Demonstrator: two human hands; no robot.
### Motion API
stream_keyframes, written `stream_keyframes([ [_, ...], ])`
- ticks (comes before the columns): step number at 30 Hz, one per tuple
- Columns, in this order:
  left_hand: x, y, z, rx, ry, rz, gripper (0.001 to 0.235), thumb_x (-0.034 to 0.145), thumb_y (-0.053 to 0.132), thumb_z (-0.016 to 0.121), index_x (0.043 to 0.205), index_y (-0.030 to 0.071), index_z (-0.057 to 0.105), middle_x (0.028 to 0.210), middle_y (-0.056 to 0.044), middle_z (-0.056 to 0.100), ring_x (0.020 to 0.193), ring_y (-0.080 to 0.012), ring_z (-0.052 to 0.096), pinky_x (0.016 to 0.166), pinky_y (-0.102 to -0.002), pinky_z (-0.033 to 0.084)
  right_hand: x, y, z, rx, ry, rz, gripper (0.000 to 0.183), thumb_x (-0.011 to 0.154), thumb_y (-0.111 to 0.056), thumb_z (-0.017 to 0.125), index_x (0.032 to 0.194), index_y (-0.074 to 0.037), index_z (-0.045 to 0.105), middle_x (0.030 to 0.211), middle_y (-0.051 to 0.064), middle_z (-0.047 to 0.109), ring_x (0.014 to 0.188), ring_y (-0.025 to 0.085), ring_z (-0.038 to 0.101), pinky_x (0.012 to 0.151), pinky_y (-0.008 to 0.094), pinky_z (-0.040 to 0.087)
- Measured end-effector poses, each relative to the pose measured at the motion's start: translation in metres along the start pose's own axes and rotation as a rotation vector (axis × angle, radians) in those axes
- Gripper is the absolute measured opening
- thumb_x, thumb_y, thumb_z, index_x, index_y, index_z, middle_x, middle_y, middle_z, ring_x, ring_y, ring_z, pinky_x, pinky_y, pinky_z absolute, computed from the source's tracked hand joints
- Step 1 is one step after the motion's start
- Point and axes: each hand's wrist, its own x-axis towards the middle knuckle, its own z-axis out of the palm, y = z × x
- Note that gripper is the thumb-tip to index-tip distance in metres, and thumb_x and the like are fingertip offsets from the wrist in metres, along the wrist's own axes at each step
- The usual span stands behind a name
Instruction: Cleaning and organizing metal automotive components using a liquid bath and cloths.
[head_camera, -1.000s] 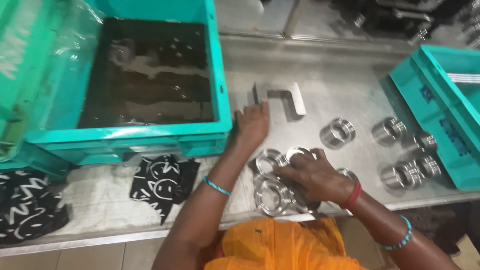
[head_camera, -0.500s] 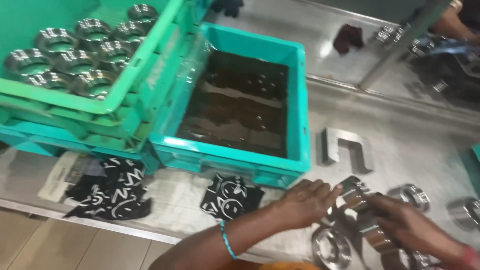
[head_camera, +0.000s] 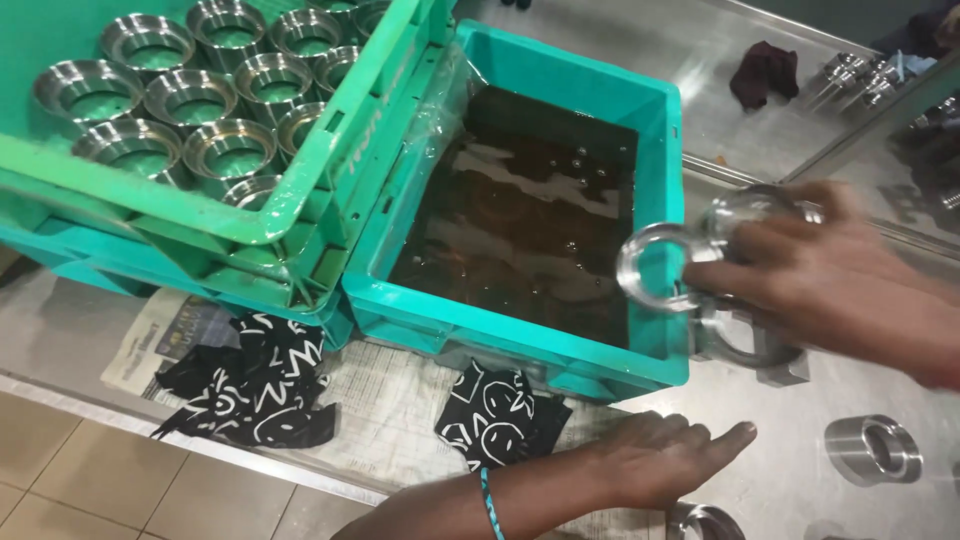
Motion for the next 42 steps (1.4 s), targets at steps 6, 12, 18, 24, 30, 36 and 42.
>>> stream_keyframes([
  [6, -0.003, -0.013, 0.008, -0.015, 0.027, 0.072, 0.072, 0.085, 0.007, 0.06, 0.155, 0.004, 0.042, 0.09, -0.016, 0.072, 0.083, -0.0349, 0.07, 0.073, -0.048, 0.054, 0.067, -0.033, 0.003, -0.25, -0.125, -0.44, 0.062, 0.077, -0.025, 0.071, 0.13, -0.055, 0.061, 0.122, 0.002, 0.067, 0.115, 0.028, 0.061, 0.104, 0.059, 0.033],
  [12, -0.003, -0.013, 0.012, -0.074, -0.047, 0.114, 0.071, 0.085, 0.022, 0.066, 0.149, 0.0, 0.044, 0.099, -0.02, 0.074, 0.092, -0.0402, 0.07, 0.079, -0.05, 0.054, 0.108, -0.038, -0.046, 0.078, -0.553, -0.34, 0.043, 0.096, -0.023, 0.063, 0.132, -0.047, 0.06, 0.106, -0.007, 0.073, 0.114, 0.012, 0.064, 0.121, 0.054, 0.021],
  [18, 0.0, -0.016, 0.026, -0.055, -0.072, 0.067, 0.045, 0.104, 0.021, 0.047, 0.147, 0.006, 0.051, 0.111, -0.021, 0.073, 0.104, -0.0411, 0.071, 0.087, -0.051, 0.055, 0.189, 0.007, 0.029, 0.095, -0.161, -0.162, 0.05, 0.084, -0.037, 0.076, 0.132, -0.043, 0.064, 0.111, -0.004, 0.075, 0.104, 0.017, 0.067, 0.111, 0.049, 0.029],
  [24, 0.017, -0.033, 0.041, -0.436, -0.277, -0.331, 0.076, 0.112, 0.06, 0.022, 0.138, 0.002, 0.065, 0.142, -0.032, 0.057, 0.139, -0.0472, 0.048, 0.117, -0.059, 0.032, 0.251, 0.013, 0.04, 0.072, 0.004, -0.01, 0.048, 0.079, -0.039, 0.079, 0.126, -0.046, 0.071, 0.116, -0.003, 0.074, 0.102, 0.019, 0.069, 0.095, 0.05, 0.034],
  [30, 0.028, -0.06, 0.102, -0.413, -0.288, -0.232, 0.093, 0.104, 0.073, 0.01, 0.144, 0.007, 0.062, 0.144, -0.034, 0.056, 0.141, -0.0505, 0.046, 0.121, -0.062, 0.026, 0.294, -0.004, 0.049, 0.184, -0.161, 0.023, 0.05, 0.087, -0.046, 0.072, 0.136, -0.043, 0.067, 0.105, 0.006, 0.08, 0.098, 0.028, 0.073, 0.106, 0.05, 0.034],
  [36, 0.049, -0.133, 0.231, -0.292, -0.024, 0.071, 0.062, 0.1, 0.054, 0.03, 0.137, 0.018, 0.064, 0.129, -0.015, 0.071, 0.117, -0.0376, 0.066, 0.11, -0.057, 0.048, 0.367, -0.005, 0.101, 0.147, -0.21, 0.131, 0.04, 0.08, -0.036, 0.075, 0.116, -0.02, 0.079, 0.104, 0.013, 0.079, 0.1, 0.037, 0.072, 0.108, 0.059, 0.033],
  [42, 0.049, -0.123, 0.221, -0.322, -0.102, 0.041, 0.05, 0.103, 0.047, 0.039, 0.138, 0.019, 0.061, 0.132, -0.02, 0.067, 0.118, -0.0407, 0.067, 0.099, -0.053, 0.054, 0.362, -0.006, 0.119, 0.23, -0.18, 0.195, 0.041, 0.082, -0.041, 0.076, 0.109, -0.01, 0.079, 0.1, 0.016, 0.079, 0.098, 0.036, 0.074, 0.106, 0.057, 0.036],
])
